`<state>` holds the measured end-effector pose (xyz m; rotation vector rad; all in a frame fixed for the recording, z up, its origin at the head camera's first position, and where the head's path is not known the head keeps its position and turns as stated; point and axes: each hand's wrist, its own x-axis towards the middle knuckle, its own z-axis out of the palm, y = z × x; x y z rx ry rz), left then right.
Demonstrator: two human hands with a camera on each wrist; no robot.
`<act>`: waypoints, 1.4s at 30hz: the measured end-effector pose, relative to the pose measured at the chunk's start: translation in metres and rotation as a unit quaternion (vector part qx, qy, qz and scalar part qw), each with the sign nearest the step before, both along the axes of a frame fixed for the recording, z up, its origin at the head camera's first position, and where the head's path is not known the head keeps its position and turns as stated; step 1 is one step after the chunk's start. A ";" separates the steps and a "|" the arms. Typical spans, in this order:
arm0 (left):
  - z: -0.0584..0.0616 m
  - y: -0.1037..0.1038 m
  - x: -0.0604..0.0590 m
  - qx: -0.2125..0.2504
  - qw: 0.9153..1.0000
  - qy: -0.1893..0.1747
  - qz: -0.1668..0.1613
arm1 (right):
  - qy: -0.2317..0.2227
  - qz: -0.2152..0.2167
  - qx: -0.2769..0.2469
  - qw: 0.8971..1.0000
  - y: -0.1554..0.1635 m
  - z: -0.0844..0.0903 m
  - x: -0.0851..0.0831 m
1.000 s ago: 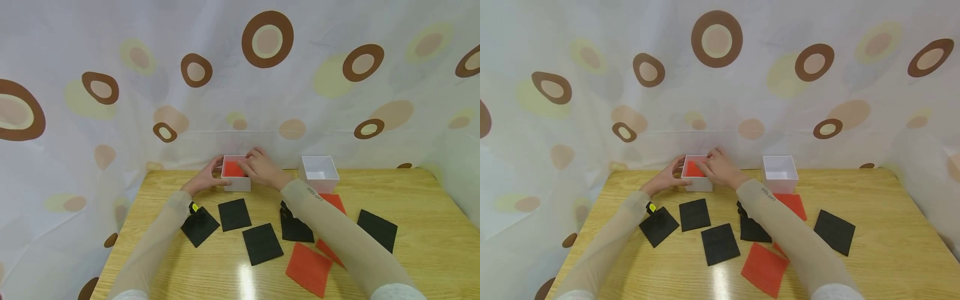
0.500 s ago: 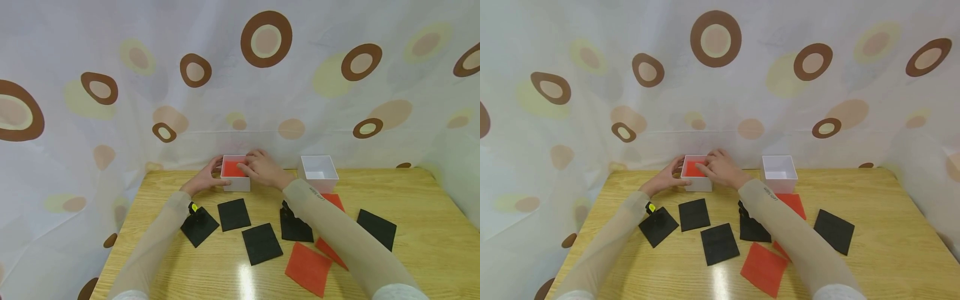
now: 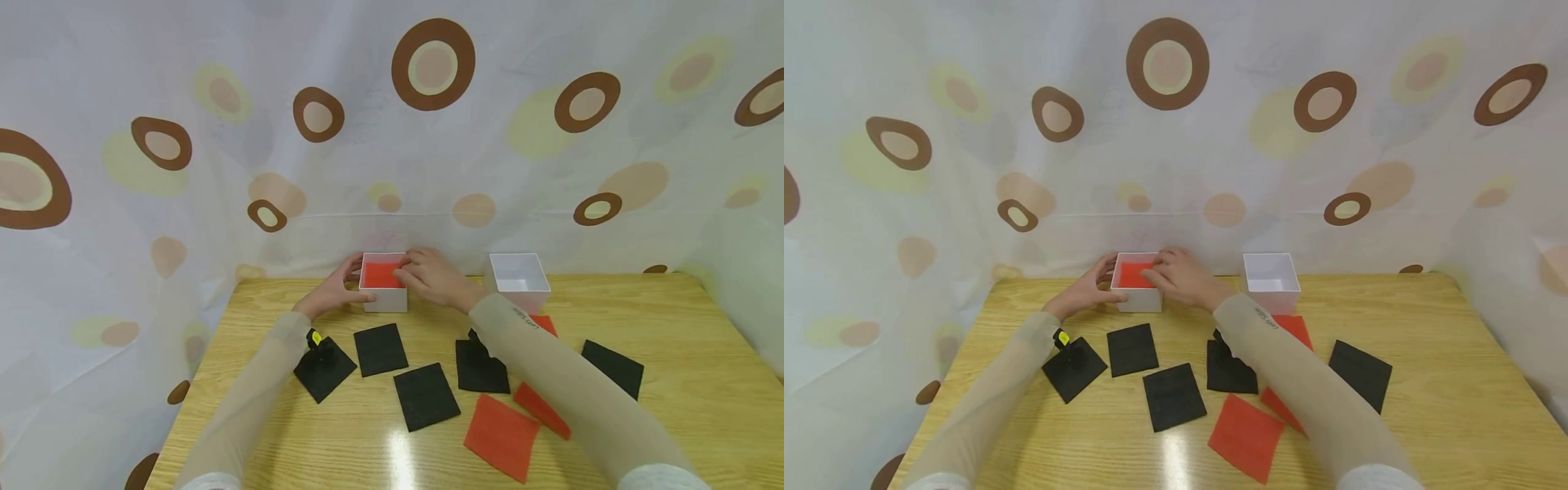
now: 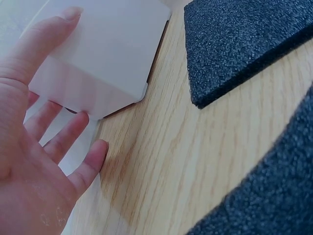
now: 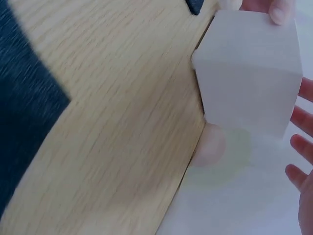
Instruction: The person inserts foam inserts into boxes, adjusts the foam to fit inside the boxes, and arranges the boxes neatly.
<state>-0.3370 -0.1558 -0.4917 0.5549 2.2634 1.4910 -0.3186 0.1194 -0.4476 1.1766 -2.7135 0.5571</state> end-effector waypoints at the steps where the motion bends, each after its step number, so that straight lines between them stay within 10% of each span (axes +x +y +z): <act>1: 0.001 0.000 0.001 0.001 1.000 -0.002 0.001 | 0.009 0.007 -0.010 1.000 0.002 0.000 0.001; 14: 0.000 0.000 0.000 0.006 1.000 0.000 -0.002 | -0.006 0.030 -0.033 0.999 0.031 0.023 0.029; 42: 0.004 0.001 0.003 -0.002 1.000 -0.005 0.007 | -0.013 0.013 -0.043 0.999 0.126 -0.003 0.145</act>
